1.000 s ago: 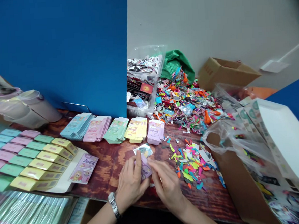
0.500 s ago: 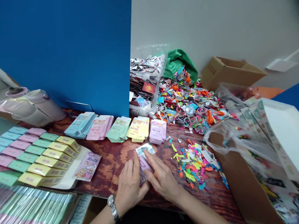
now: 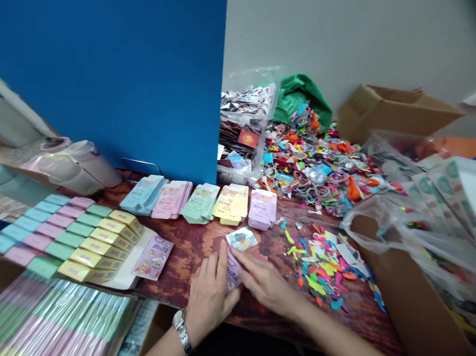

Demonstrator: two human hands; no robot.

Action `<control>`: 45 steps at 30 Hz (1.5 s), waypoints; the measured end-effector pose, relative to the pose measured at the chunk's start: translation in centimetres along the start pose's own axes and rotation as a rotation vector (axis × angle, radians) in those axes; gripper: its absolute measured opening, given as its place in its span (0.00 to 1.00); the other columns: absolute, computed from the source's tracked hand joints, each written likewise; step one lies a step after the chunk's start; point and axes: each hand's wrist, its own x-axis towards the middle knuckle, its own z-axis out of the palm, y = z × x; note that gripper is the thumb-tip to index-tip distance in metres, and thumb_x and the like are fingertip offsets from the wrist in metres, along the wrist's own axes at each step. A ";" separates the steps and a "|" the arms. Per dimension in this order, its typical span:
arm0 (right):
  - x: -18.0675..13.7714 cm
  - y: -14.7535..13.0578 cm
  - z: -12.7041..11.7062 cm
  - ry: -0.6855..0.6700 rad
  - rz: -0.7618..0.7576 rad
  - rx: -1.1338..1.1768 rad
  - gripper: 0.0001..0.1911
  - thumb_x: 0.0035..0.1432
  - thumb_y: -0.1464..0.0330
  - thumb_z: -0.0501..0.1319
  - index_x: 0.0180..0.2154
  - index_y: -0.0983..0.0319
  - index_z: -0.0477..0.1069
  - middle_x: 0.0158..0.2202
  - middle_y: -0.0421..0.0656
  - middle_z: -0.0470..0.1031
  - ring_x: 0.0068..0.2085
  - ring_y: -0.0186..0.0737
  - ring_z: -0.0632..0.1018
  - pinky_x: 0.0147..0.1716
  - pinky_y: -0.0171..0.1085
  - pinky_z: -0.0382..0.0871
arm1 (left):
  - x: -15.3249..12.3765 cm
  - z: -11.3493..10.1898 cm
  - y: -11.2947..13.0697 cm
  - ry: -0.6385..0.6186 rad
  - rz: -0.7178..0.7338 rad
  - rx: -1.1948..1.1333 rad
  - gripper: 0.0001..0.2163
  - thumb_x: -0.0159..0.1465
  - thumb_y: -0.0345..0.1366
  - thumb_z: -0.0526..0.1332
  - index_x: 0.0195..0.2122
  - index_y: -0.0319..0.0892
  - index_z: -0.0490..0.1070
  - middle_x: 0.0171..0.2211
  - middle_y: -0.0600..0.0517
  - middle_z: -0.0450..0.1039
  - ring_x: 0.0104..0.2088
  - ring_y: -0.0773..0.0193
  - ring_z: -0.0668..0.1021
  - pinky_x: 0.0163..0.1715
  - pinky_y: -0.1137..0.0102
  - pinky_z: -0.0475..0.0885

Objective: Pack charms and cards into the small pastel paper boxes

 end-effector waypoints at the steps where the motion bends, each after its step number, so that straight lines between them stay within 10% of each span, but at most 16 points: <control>1: 0.3 1.1 -0.8 0.005 0.027 -0.012 0.28 0.67 0.67 0.52 0.66 0.57 0.52 0.61 0.46 0.66 0.61 0.44 0.69 0.58 0.44 0.67 | 0.0 -0.6 -0.7 0.002 -0.010 0.047 0.40 0.63 0.45 0.57 0.69 0.35 0.36 0.43 0.43 0.70 0.40 0.55 0.73 0.40 0.64 0.71; 7: 3.5 9.9 -6.2 0.258 0.219 -0.314 0.26 0.66 0.63 0.52 0.64 0.61 0.58 0.58 0.51 0.70 0.57 0.50 0.71 0.56 0.50 0.67 | -1.4 -3.2 -7.2 0.023 -0.159 0.554 0.36 0.64 0.53 0.53 0.66 0.32 0.51 0.38 0.41 0.70 0.40 0.47 0.71 0.43 0.54 0.67; 17: 7.8 15.6 -7.5 -0.180 0.411 -0.468 0.48 0.50 0.54 0.67 0.66 0.63 0.51 0.67 0.56 0.54 0.66 0.57 0.58 0.61 0.49 0.56 | -1.9 -3.2 -9.8 0.135 -0.167 0.606 0.37 0.61 0.54 0.55 0.64 0.31 0.55 0.51 0.31 0.67 0.51 0.36 0.68 0.50 0.43 0.62; 25: 7.3 15.3 -6.5 -0.175 0.435 -0.562 0.51 0.52 0.55 0.65 0.68 0.62 0.42 0.66 0.54 0.55 0.64 0.56 0.59 0.58 0.48 0.56 | 2.1 -2.4 -4.4 0.345 0.057 0.275 0.29 0.61 0.40 0.62 0.61 0.34 0.60 0.50 0.37 0.70 0.55 0.41 0.68 0.57 0.43 0.59; 35: 8.8 14.7 -7.2 -0.106 0.324 -0.690 0.49 0.45 0.55 0.71 0.64 0.61 0.55 0.56 0.54 0.67 0.53 0.55 0.68 0.50 0.45 0.61 | 2.3 0.1 2.5 0.184 0.190 -0.031 0.26 0.63 0.35 0.59 0.62 0.39 0.58 0.52 0.41 0.68 0.57 0.44 0.66 0.59 0.42 0.58; 40: 6.9 10.6 -8.1 0.102 0.310 -0.766 0.22 0.66 0.66 0.54 0.60 0.61 0.63 0.49 0.53 0.74 0.50 0.50 0.69 0.48 0.44 0.57 | 2.8 0.1 2.4 0.086 0.132 -0.284 0.26 0.65 0.36 0.57 0.63 0.40 0.53 0.54 0.40 0.67 0.56 0.52 0.69 0.56 0.53 0.67; 45: 3.6 3.9 -8.8 0.245 0.095 -0.618 0.18 0.68 0.66 0.53 0.56 0.62 0.66 0.40 0.47 0.78 0.41 0.43 0.76 0.43 0.42 0.59 | 5.6 0.6 3.4 0.145 -0.012 -0.421 0.36 0.63 0.40 0.60 0.67 0.38 0.41 0.59 0.36 0.60 0.60 0.50 0.65 0.57 0.55 0.66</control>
